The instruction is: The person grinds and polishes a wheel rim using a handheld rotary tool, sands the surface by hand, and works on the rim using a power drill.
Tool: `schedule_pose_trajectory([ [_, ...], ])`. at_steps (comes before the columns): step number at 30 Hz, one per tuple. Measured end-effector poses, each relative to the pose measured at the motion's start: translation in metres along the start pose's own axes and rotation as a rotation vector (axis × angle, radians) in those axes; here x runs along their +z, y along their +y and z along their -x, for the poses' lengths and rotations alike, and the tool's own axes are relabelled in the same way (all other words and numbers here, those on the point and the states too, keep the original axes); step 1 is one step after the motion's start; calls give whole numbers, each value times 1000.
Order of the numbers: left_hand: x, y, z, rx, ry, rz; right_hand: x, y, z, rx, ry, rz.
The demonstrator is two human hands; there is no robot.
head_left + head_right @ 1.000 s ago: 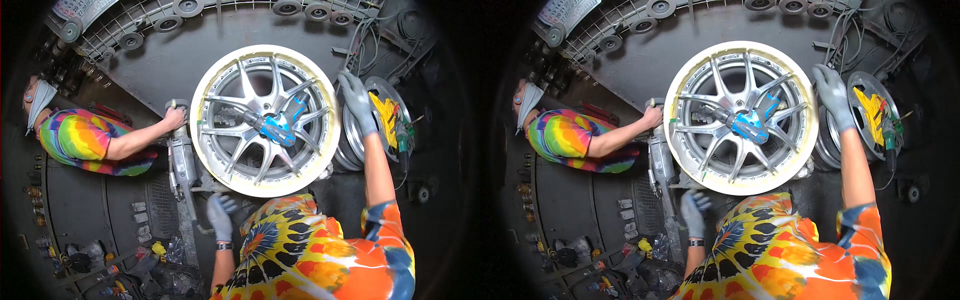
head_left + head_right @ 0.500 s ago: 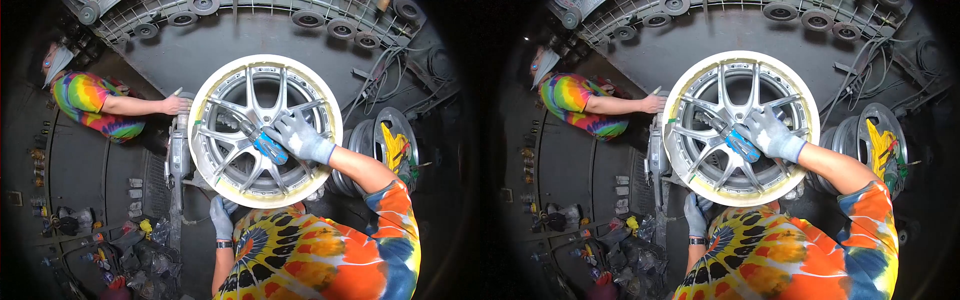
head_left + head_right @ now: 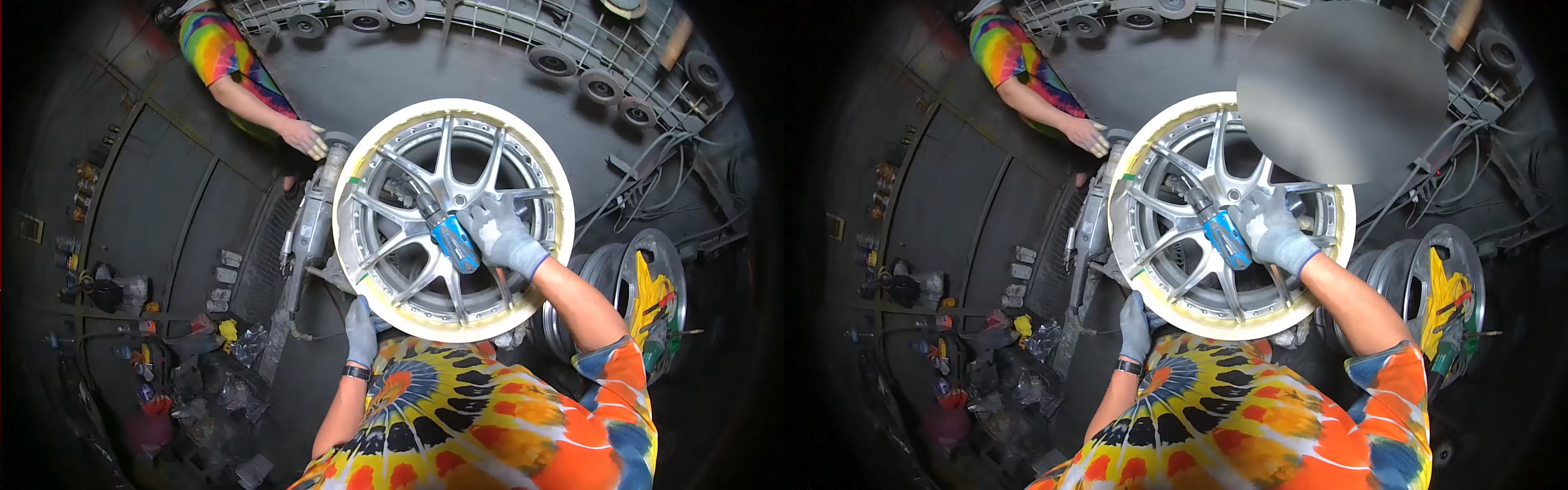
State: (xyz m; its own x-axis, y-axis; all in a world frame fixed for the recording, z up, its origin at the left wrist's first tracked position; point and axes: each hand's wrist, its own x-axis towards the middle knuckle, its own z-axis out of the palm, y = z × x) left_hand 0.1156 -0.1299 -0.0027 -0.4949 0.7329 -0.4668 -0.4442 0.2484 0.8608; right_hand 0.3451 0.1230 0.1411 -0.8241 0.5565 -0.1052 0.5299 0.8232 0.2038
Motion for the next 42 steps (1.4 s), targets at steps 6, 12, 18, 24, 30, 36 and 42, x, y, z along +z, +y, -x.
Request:
schedule_pose_trajectory([
  [6,1,3,-2,-58,-40,133,-4,1,2,-7,81,-15],
  [12,-12,10,-9,-101,-134,157,-49,-9,25,55,297,-170],
  [18,-34,-2,-28,20,-155,-8,-64,10,43,684,570,-910],
  [24,-50,-5,-44,31,-238,-201,-16,114,95,1079,617,-1509],
  [30,-41,27,-38,-260,-292,232,1,154,86,1083,565,-1577],
  [36,-38,14,-47,-84,-212,65,17,152,82,1115,564,-1754],
  [42,-36,57,-64,112,-230,-110,25,118,100,1115,604,-1618],
])
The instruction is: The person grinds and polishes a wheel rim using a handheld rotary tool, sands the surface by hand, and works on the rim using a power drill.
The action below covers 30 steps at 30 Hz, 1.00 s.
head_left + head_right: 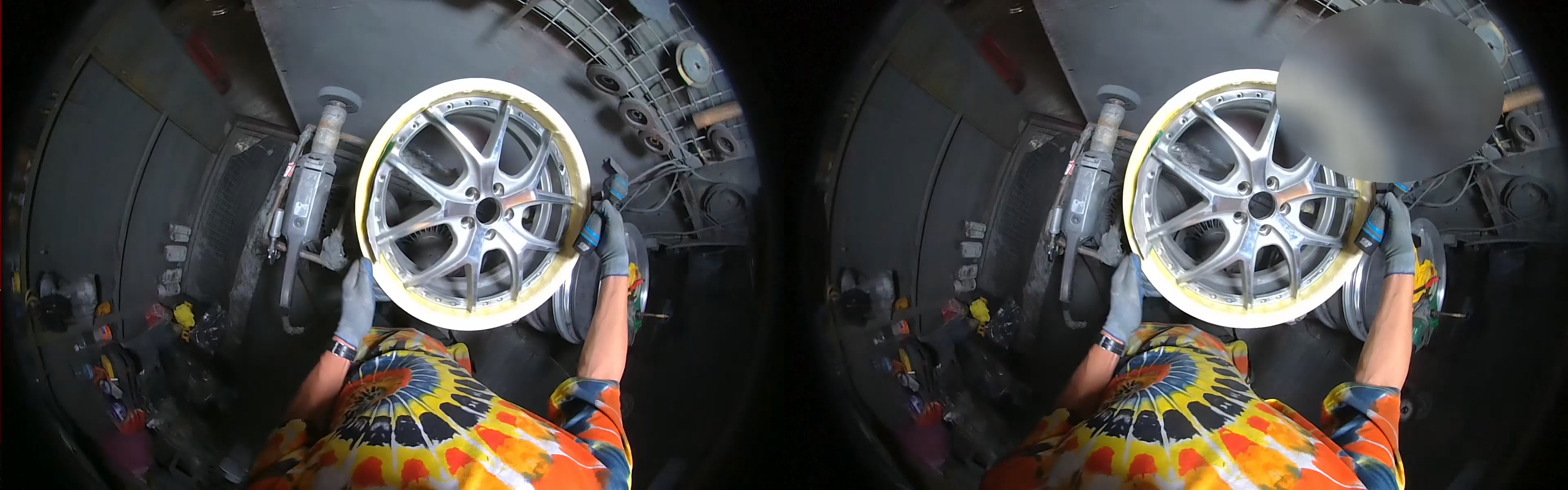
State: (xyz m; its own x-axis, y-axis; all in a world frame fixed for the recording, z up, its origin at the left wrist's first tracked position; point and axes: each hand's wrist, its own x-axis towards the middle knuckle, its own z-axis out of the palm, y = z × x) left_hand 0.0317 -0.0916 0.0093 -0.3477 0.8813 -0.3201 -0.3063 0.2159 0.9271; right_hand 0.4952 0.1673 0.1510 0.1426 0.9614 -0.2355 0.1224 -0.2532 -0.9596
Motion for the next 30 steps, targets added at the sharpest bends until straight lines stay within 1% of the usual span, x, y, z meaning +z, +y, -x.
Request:
schedule_pose_trajectory([
  [1,-3,14,-10,111,-12,-115,-5,8,9,-6,45,13],
  [2,-6,29,-25,148,-28,-181,-8,18,18,0,94,20],
  [3,-8,38,-44,264,-3,-282,-17,33,30,23,136,-6],
  [4,-9,57,-63,273,-37,-276,-11,42,52,-11,174,-58],
  [5,-8,76,-82,342,-63,-343,1,48,77,-47,212,-108],
  [6,-7,81,-109,351,-94,-312,2,60,100,67,236,-210],
  [7,-5,94,-132,422,-103,-404,2,76,125,182,262,-314],
  [8,3,105,-154,487,-87,-441,8,89,150,132,325,-295],
  [9,11,114,-176,586,-117,-506,18,102,174,81,392,-272],
  [10,20,111,-208,489,-155,-449,29,115,198,98,441,-336],
  [11,35,133,-219,526,-175,-551,42,124,219,117,487,-400],
  [12,49,149,-233,642,-238,-654,57,125,236,162,523,-443],
  [13,62,156,-252,542,-258,-638,71,124,253,213,556,-485],
  [15,85,167,-273,493,-262,-659,93,130,276,232,612,-612],
  [16,91,170,-276,480,-275,-650,115,110,280,253,660,-687],
  [18,93,171,-279,340,-302,-424,114,106,279,266,640,-694],
  [19,88,171,-274,322,-321,-424,113,105,283,275,615,-714],
  [20,79,172,-265,331,-305,-307,108,101,276,306,646,-642],
  [21,67,169,-254,340,-280,-192,81,106,267,312,655,-632],
  [23,31,153,-219,251,-210,-285,12,126,257,315,553,-392],
  [25,4,141,-181,156,-231,-374,8,83,207,250,517,-211],
  [27,-9,123,-141,135,-206,-423,21,45,157,292,606,-290],
  [29,-6,121,-113,51,-210,-431,5,20,115,280,440,-253],
  [30,-4,118,-109,33,-179,-413,6,8,93,262,421,-200],
])
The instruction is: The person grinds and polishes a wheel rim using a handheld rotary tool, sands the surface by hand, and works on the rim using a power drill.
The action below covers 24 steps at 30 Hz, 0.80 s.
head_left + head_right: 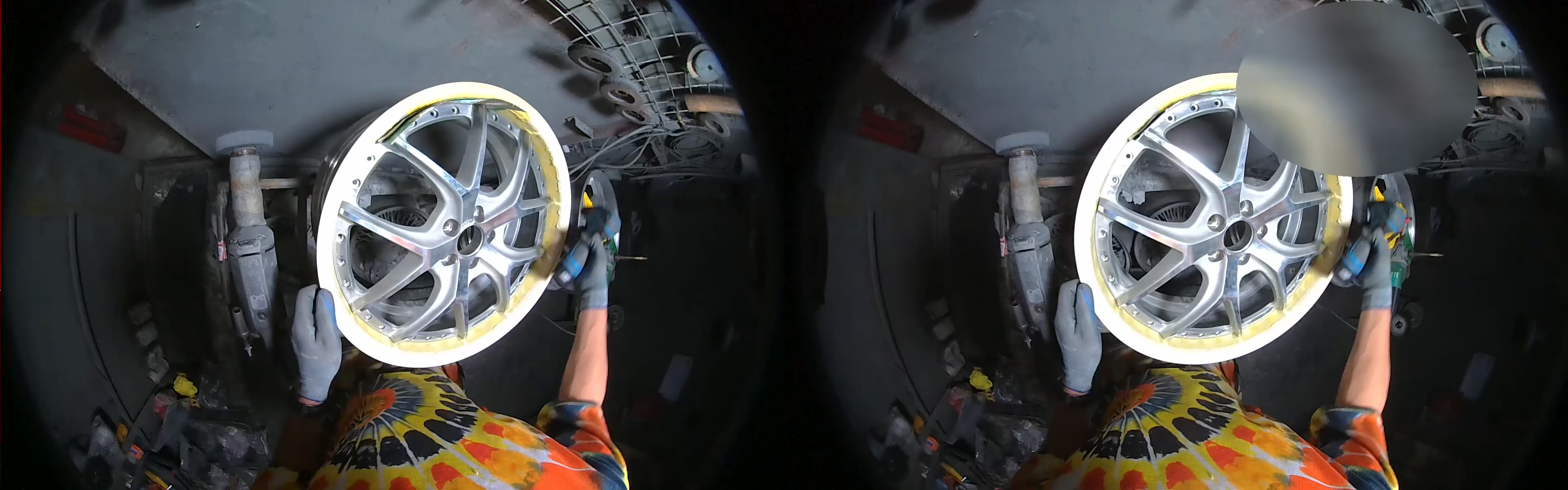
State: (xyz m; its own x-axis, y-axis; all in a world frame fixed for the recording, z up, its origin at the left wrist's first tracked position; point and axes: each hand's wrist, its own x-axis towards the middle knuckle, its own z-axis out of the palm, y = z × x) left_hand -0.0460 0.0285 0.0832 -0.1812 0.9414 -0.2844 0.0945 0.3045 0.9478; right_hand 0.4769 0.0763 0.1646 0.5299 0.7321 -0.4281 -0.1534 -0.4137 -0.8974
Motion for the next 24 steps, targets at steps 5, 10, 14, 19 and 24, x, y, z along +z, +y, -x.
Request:
schedule_pose_trajectory([
  [5,4,-15,-13,108,-7,-24,58,-46,-45,-249,-204,114],
  [10,1,-8,-24,139,-3,-5,30,-17,-48,-232,-64,210],
  [14,13,17,-71,493,115,-401,-10,17,-33,-140,-15,66],
  [19,47,64,-157,482,-92,-287,-31,93,26,-163,93,-120],
  [24,100,111,-155,596,-134,-219,-54,189,39,-57,122,-431],
])
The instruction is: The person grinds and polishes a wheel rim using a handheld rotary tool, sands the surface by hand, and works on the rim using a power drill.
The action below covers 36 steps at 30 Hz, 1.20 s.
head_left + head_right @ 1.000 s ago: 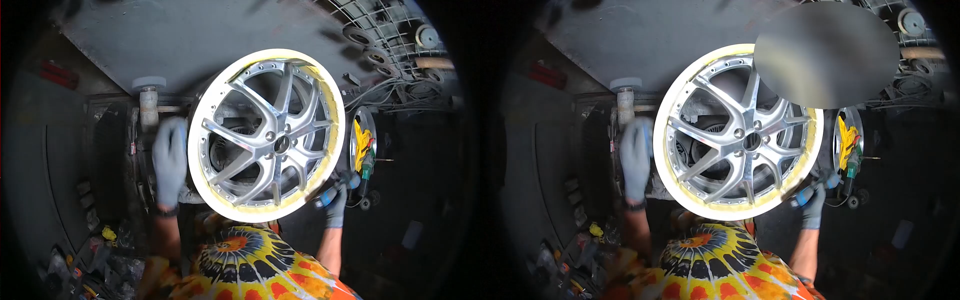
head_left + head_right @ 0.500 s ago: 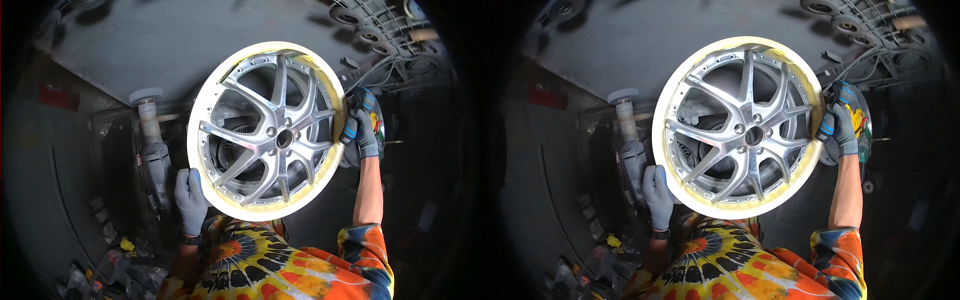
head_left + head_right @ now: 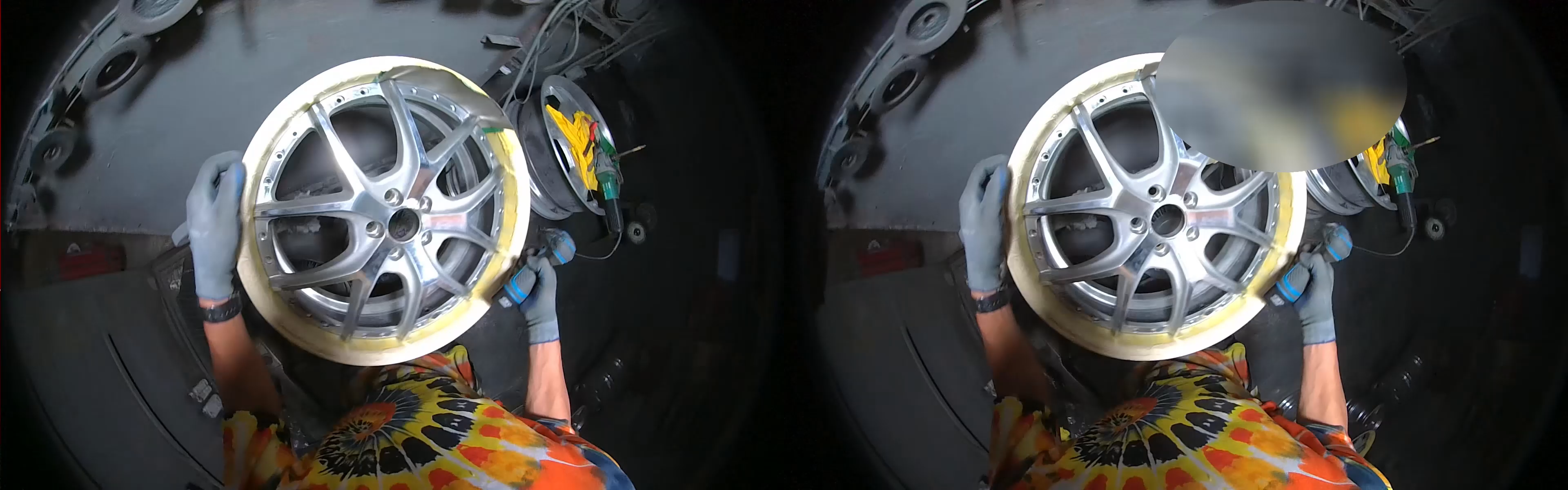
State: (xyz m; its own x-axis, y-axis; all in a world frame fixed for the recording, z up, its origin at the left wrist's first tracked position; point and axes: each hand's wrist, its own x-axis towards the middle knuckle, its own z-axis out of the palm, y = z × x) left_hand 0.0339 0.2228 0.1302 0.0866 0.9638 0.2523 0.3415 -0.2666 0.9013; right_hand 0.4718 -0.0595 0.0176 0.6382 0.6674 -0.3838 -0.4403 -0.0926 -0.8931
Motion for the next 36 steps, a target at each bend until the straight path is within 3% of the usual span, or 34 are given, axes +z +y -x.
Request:
schedule_pose_trajectory([
  [3,-1,7,34,-43,40,20,7,-13,8,144,76,-105],
  [5,1,-20,90,-56,216,-149,18,-20,-29,54,-44,-89],
  [7,0,-49,133,-298,283,-129,31,-52,-58,87,-185,-74],
  [11,9,-60,161,-331,295,-26,78,-93,-107,3,-269,-112],
  [14,18,-56,153,-197,383,-58,90,-88,-122,-95,-290,-10],
  [17,15,-66,149,-113,388,-117,61,-70,-117,-88,-304,81],
  [20,18,-52,141,-74,374,-205,29,-37,-104,-247,-294,59],
  [21,17,-42,133,-73,361,-204,29,-36,-83,-201,-304,7],
  [23,18,-18,121,145,276,-268,-5,-1,-75,-172,-240,-159],
  [26,24,-18,139,192,334,-315,-43,50,-96,-106,-317,-319],
  [29,12,-39,137,159,332,-367,-37,44,-67,-74,-280,-359],
  [33,11,-32,137,147,312,-470,-61,1,-62,-115,-332,136],
  [34,12,-25,137,125,351,-459,-64,-20,-55,-173,-225,297],
  [35,11,-26,138,175,415,-449,-78,-38,-65,-407,-151,756],
  [36,7,-26,142,128,504,-416,-87,-59,-71,-479,-121,892],
])
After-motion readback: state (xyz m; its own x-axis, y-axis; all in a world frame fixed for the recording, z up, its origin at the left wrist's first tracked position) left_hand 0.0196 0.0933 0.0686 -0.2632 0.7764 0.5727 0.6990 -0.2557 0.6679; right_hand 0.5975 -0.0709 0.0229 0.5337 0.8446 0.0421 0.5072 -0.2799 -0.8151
